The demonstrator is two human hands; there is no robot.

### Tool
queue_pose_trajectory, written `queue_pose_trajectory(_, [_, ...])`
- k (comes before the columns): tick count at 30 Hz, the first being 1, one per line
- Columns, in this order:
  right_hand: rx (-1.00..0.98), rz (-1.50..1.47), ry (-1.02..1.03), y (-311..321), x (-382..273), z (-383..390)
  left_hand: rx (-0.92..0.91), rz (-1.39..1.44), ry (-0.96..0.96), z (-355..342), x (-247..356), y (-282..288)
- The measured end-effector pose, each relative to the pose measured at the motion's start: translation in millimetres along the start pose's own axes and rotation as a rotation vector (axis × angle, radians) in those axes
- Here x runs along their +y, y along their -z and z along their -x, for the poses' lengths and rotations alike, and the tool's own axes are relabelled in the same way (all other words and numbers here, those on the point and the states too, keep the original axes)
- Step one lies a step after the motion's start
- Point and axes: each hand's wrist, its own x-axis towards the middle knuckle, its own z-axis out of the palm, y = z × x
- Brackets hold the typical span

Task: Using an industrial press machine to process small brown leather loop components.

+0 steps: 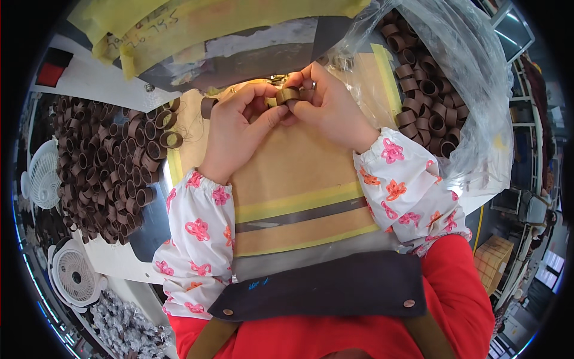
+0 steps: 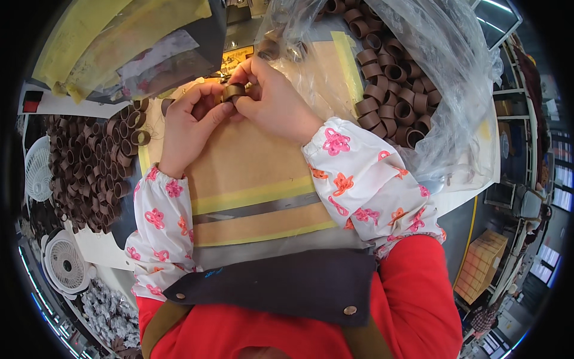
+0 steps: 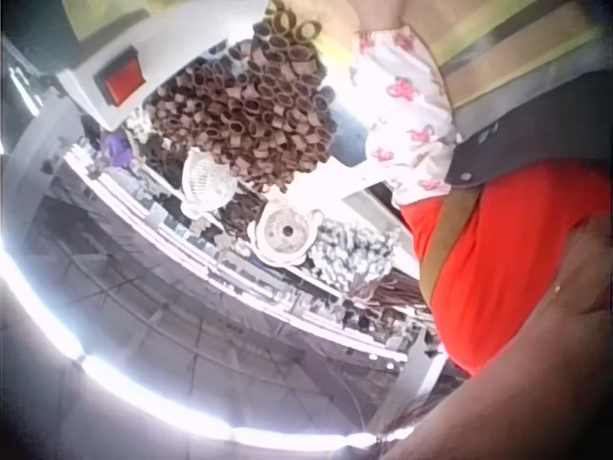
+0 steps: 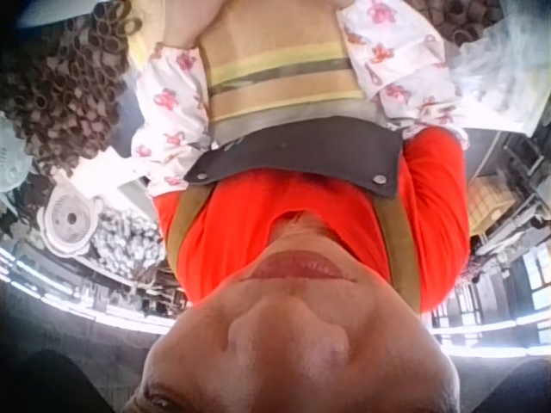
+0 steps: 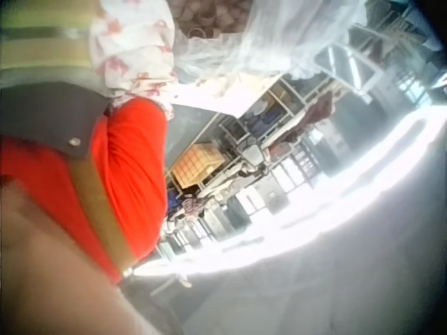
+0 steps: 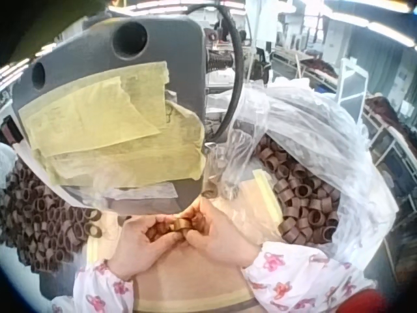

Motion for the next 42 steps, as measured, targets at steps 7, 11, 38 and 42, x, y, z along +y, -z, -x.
queue_pose_trajectory(7, [0.009, 0.576, 0.324, 8.1, 5.5, -0.5, 0.074, -0.248, -0.09, -4.0, -3.5, 9.2])
queue_pose_trajectory(11, [0.039, 0.807, 0.441, 7.0, 4.9, -3.3, 0.122, -0.209, -0.094, -8.2, -10.8, 6.9])
queue_pose_trajectory(38, [0.146, 1.071, 0.473, 6.5, -3.3, -15.9, 0.182, -0.399, 0.069, -18.7, -8.2, -1.3])
queue_pose_trajectory(42, [0.153, 1.099, 0.454, 7.6, -3.3, -18.3, 0.169, -0.393, 0.085, -19.7, -7.7, -0.9])
